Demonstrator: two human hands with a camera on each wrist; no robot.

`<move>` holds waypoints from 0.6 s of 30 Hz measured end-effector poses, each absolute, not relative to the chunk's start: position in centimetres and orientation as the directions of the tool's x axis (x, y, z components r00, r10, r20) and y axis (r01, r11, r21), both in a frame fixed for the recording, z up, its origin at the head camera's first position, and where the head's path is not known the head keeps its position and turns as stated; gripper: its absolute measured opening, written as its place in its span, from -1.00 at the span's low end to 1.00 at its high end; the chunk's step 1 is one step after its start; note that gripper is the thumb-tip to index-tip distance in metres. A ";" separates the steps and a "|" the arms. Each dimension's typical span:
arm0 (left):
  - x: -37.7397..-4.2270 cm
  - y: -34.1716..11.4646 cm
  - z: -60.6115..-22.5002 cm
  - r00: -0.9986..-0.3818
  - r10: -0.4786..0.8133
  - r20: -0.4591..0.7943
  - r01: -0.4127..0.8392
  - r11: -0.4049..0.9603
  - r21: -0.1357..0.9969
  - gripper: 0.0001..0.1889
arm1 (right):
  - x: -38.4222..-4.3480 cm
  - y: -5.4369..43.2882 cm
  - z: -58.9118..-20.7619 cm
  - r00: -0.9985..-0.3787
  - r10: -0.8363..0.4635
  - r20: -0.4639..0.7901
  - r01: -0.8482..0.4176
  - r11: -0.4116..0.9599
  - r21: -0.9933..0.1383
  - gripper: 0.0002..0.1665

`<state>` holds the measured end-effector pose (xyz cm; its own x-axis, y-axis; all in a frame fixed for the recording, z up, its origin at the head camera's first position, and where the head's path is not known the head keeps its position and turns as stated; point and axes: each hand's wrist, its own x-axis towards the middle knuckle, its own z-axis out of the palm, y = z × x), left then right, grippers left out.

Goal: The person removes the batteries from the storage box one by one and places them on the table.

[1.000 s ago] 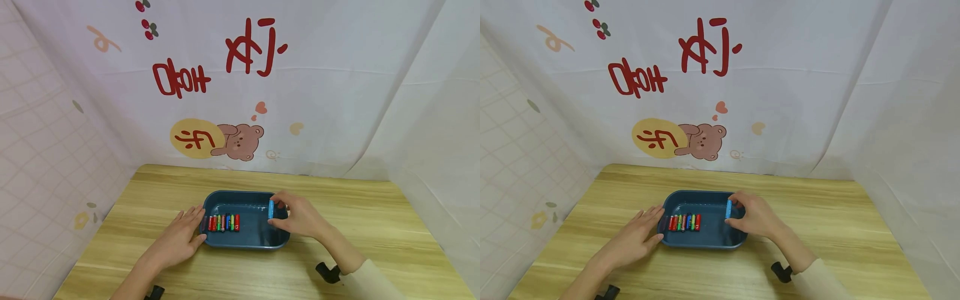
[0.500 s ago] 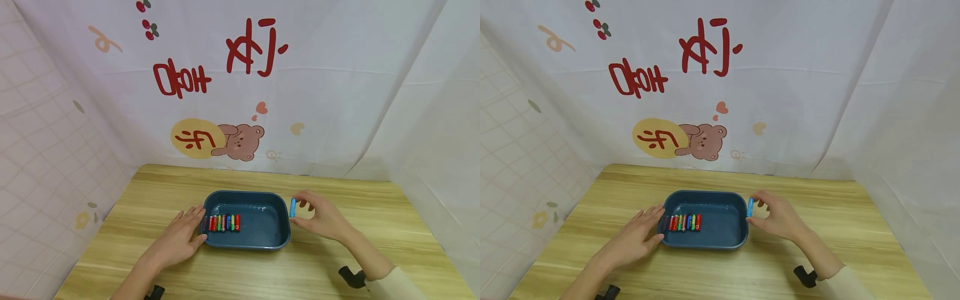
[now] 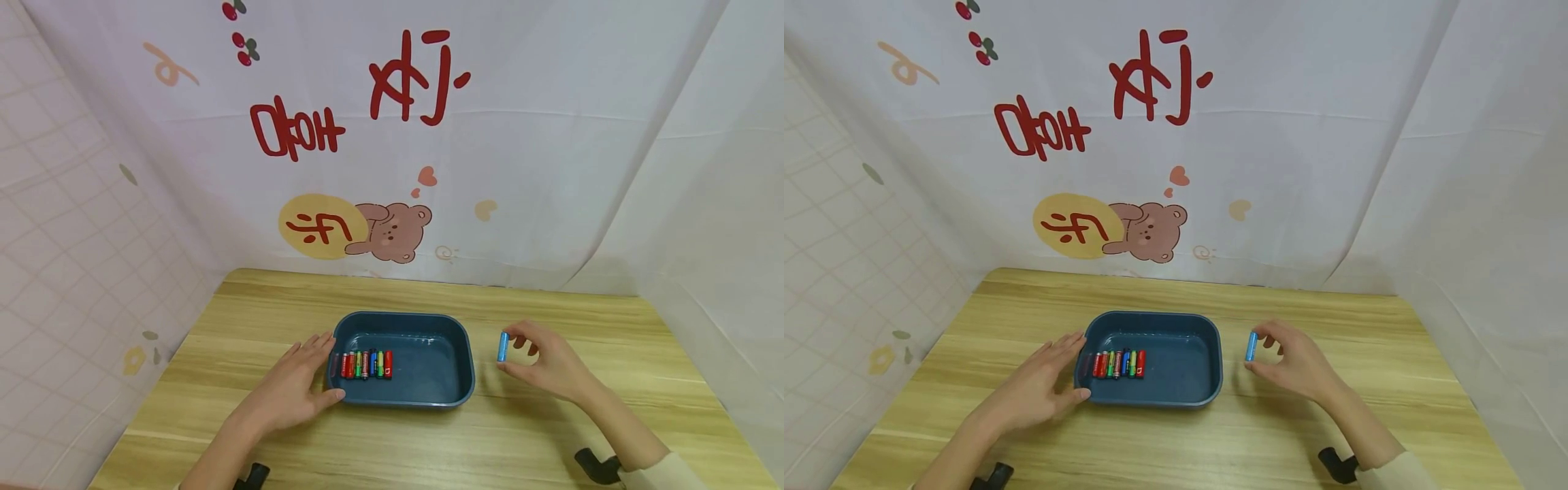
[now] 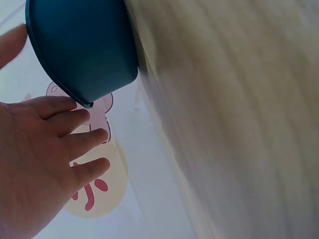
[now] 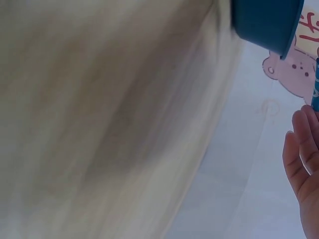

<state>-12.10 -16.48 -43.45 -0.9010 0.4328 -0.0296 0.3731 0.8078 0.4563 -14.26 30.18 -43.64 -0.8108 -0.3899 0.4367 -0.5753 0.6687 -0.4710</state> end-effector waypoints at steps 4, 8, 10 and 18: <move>-12.2 -16.4 -43.4 -0.899 0.436 -0.041 0.372 0.809 0.456 0.00 | -14.0 31.0 -44.1 -0.815 -0.383 0.435 -0.568 0.681 -0.463 -0.46; -12.2 -16.5 -43.4 -0.900 0.435 -0.035 0.374 0.810 0.452 0.01 | -13.9 31.9 -44.4 -0.818 -0.372 0.438 -0.558 0.695 -0.452 -0.45; -12.2 -16.5 -43.5 -0.902 0.431 -0.035 0.371 0.813 0.450 0.01 | -13.9 32.3 -44.5 -0.821 -0.368 0.436 -0.553 0.700 -0.452 -0.45; -12.5 -16.4 -43.5 -0.902 0.430 -0.043 0.365 0.810 0.458 0.00 | -13.6 34.2 -45.7 -0.843 -0.351 0.408 -0.523 0.712 -0.469 -0.44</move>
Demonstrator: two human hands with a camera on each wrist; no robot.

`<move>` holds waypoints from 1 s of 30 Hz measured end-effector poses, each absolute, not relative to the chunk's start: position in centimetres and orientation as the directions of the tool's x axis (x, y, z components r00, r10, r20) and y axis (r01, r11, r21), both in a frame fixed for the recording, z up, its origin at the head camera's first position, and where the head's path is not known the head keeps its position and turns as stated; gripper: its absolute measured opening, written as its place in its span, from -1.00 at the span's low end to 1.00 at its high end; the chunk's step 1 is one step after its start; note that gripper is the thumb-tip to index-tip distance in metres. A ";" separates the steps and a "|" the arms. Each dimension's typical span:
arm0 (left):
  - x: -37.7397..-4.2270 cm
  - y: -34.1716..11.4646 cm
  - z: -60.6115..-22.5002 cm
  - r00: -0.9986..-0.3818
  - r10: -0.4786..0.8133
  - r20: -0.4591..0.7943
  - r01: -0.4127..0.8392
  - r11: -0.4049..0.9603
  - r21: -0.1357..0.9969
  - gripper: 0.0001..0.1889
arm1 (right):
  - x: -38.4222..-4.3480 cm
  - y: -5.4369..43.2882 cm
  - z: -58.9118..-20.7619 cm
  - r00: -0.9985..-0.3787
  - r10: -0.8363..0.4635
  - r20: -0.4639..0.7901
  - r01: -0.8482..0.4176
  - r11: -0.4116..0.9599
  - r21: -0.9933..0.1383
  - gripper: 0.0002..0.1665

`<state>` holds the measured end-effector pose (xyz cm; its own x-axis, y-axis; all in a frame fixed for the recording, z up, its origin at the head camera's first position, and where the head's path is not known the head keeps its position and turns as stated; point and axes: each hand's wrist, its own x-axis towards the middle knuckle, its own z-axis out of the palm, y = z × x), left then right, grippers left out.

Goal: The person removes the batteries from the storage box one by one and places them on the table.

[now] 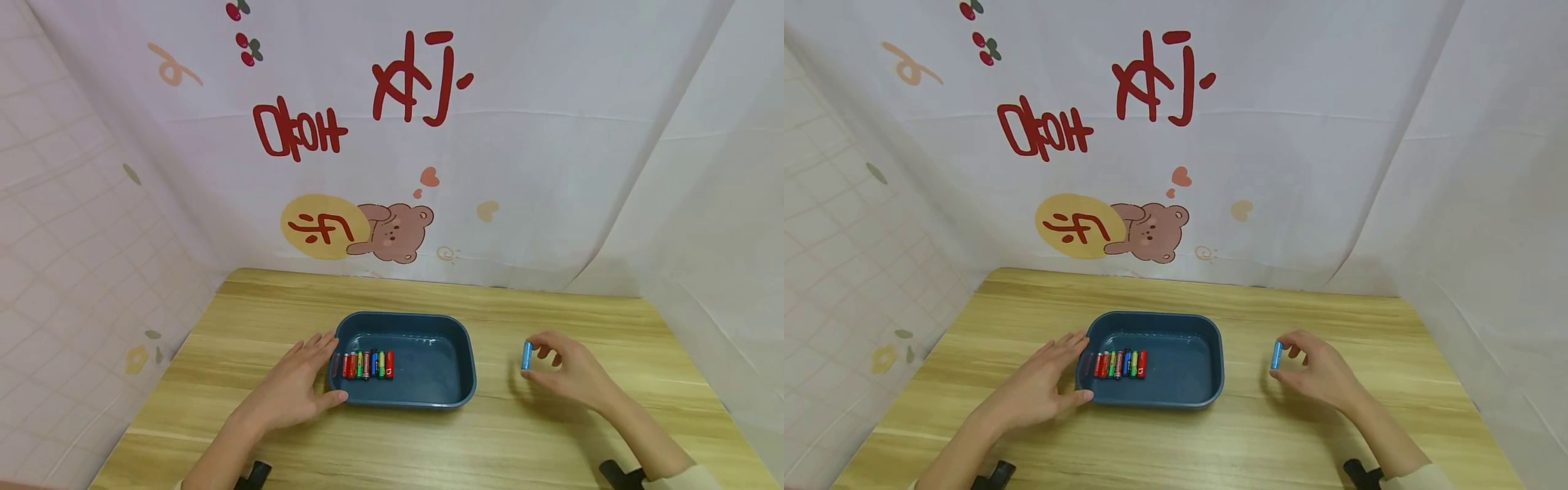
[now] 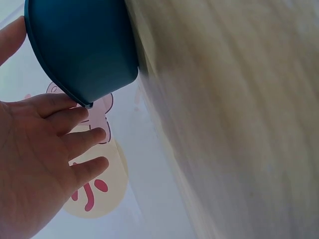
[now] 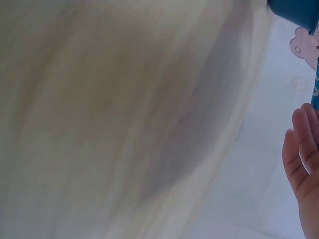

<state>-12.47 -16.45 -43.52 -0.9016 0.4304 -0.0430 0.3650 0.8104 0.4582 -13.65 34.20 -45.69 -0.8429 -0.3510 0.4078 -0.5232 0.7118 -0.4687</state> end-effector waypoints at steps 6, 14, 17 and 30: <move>-12.4 -16.3 -43.6 -0.901 0.432 -0.048 0.361 0.805 0.470 0.01 | -13.4 35.5 -46.3 -0.885 -0.336 0.322 -0.462 0.720 -0.518 -0.46; -12.4 -16.3 -43.6 -0.900 0.433 -0.046 0.363 0.805 0.469 0.00 | -13.3 36.1 -46.8 -0.912 -0.352 0.212 -0.408 0.707 -0.577 -0.46; -12.5 -16.4 -43.6 -0.900 0.434 -0.043 0.366 0.804 0.469 0.00 | -13.2 36.1 -47.0 -0.925 -0.350 0.151 -0.366 0.702 -0.611 -0.44; -12.5 -16.5 -43.4 -0.897 0.441 -0.034 0.377 0.801 0.465 -0.01 | -13.7 34.8 -47.2 -0.897 -0.434 0.082 -0.394 0.706 -0.589 -0.45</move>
